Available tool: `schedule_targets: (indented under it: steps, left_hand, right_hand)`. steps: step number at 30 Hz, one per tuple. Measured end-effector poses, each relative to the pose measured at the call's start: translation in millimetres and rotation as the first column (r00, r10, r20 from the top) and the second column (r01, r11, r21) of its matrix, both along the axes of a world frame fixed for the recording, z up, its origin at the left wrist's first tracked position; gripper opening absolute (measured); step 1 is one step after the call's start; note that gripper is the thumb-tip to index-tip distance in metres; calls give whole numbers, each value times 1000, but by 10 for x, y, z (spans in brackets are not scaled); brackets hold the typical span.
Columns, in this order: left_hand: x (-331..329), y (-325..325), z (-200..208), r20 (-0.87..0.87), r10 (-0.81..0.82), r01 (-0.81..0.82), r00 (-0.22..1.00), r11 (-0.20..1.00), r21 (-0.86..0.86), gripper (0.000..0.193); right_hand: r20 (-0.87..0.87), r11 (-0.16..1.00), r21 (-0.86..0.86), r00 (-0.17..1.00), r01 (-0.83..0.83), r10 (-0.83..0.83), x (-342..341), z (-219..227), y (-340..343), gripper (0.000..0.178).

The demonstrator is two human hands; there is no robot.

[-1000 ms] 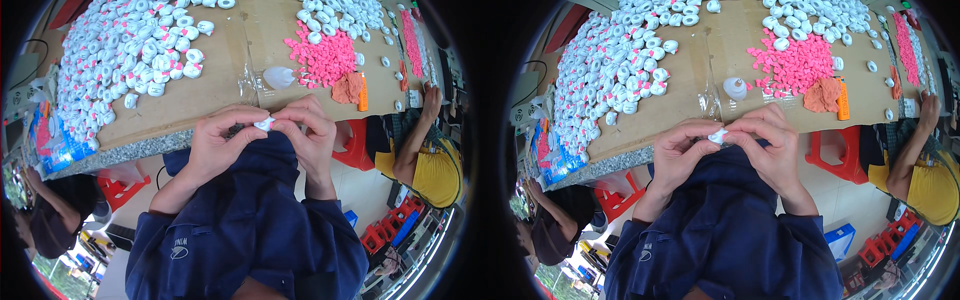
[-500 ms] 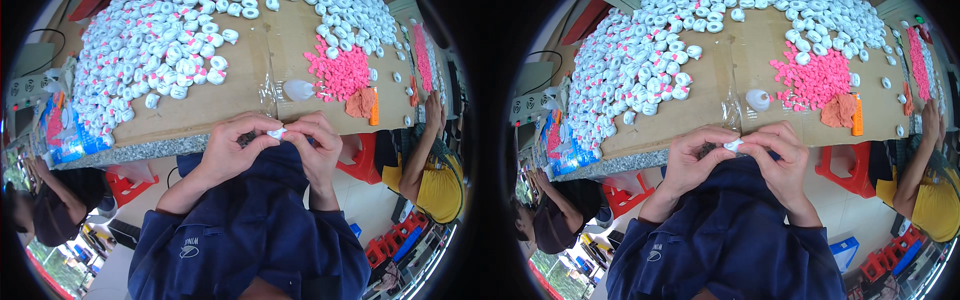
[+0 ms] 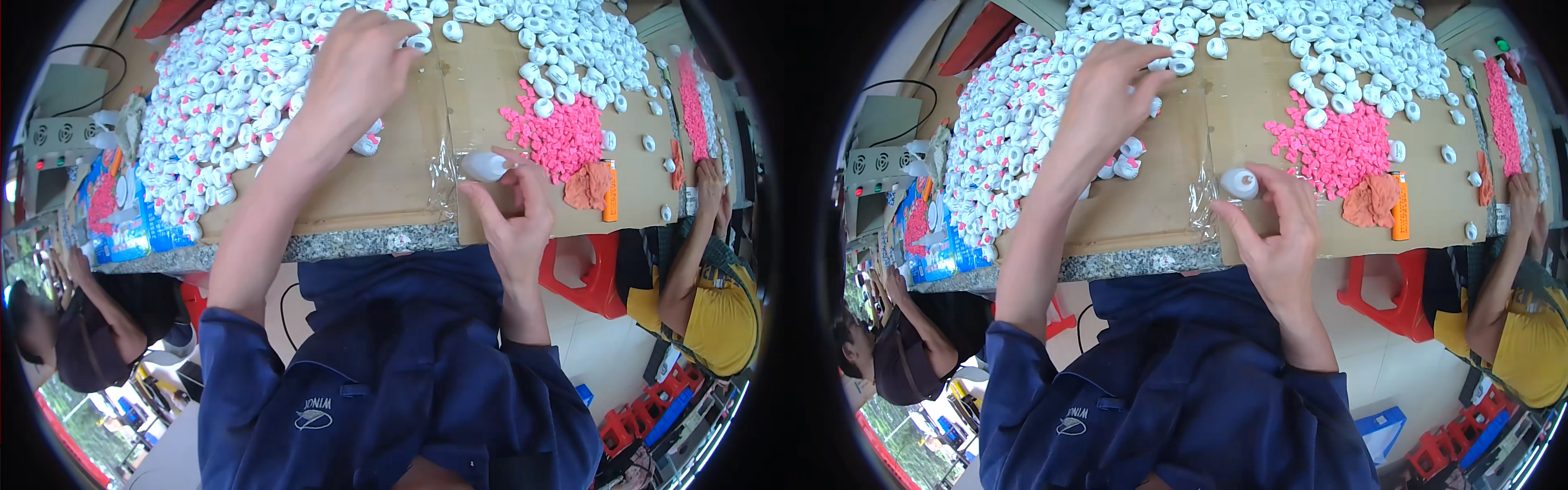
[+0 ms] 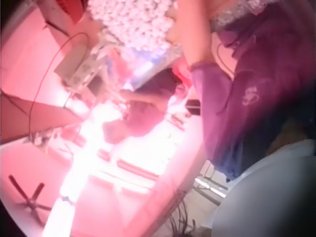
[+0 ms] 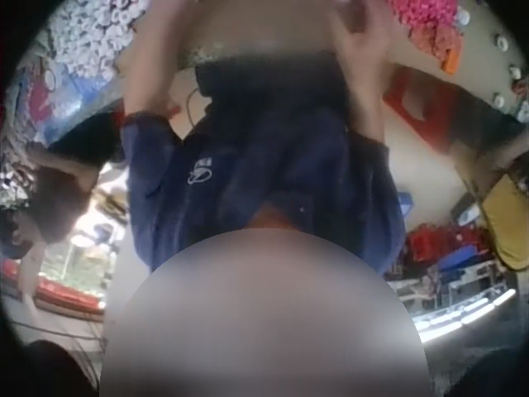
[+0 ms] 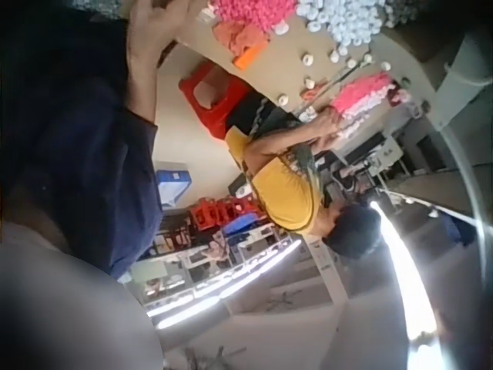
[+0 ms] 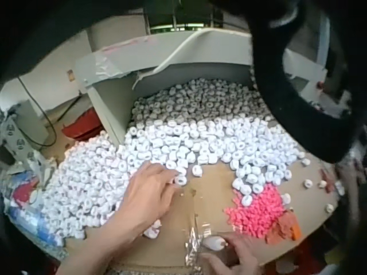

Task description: The recorder is gluing small plastic toy components together at a factory workbench.

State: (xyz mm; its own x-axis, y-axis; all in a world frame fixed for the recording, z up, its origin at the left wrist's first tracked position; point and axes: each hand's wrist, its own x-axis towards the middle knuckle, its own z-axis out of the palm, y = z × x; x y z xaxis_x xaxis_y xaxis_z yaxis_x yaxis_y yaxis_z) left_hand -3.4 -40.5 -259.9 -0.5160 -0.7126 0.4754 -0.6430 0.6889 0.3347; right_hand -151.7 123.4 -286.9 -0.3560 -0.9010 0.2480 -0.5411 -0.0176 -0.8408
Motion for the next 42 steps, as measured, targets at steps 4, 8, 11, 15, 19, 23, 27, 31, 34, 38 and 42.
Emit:
schedule_targets:
  steps: [4, 8, 11, 15, 19, 23, 27, 31, 34, 38, 42]
  left_hand:
    - [-208, -207, -36, 182, -119, 126, 976, 992, -29, 23]
    - [-178, -96, 38, 211, -162, 179, 964, 982, -65, 24]
    - [-42, 379, 174, -205, -18, 115, 979, 873, 475, 24]
    - [173, 1018, -29, -720, 410, 672, 560, 282, 684, 28]
    - [240, 1251, -251, -708, 629, 802, 322, 216, 557, 26]
    - [262, 1272, -333, -713, 625, 789, 319, 241, 565, 26]
    - [274, 1268, -375, -701, 634, 790, 327, 223, 571, 25]
    - [274, 1273, -381, -710, 626, 799, 324, 221, 559, 26]
    - [270, 1272, -393, -709, 616, 784, 343, 228, 577, 26]
    - [263, 1257, -382, -701, 619, 781, 355, 215, 586, 25]
    - [269, 1254, -381, -706, 626, 788, 330, 230, 572, 25]
  right_hand:
    - [-40, 994, -104, 999, -41, 37, -51, -70, 27, 26]
    - [339, 972, -235, 938, 7, 75, -82, -94, 130, 31]
    - [425, 976, -207, 893, -65, 150, -154, 7, 271, 40]
    - [462, 985, -156, 877, -70, 135, -200, 61, 406, 40]
    - [375, 982, -165, 914, -97, 154, -213, 108, 413, 38]
    - [427, 983, -122, 887, -135, 175, -134, 134, 397, 35]
    - [368, 991, -56, 921, -120, 132, -63, 148, 378, 33]
    - [344, 995, -26, 934, -95, 98, -17, 170, 368, 36]
    - [361, 996, 2, 928, -92, 85, -21, 167, 360, 36]
    - [358, 992, 6, 927, -124, 114, -45, 161, 363, 34]
    - [341, 994, -33, 933, -108, 113, -58, 142, 355, 34]
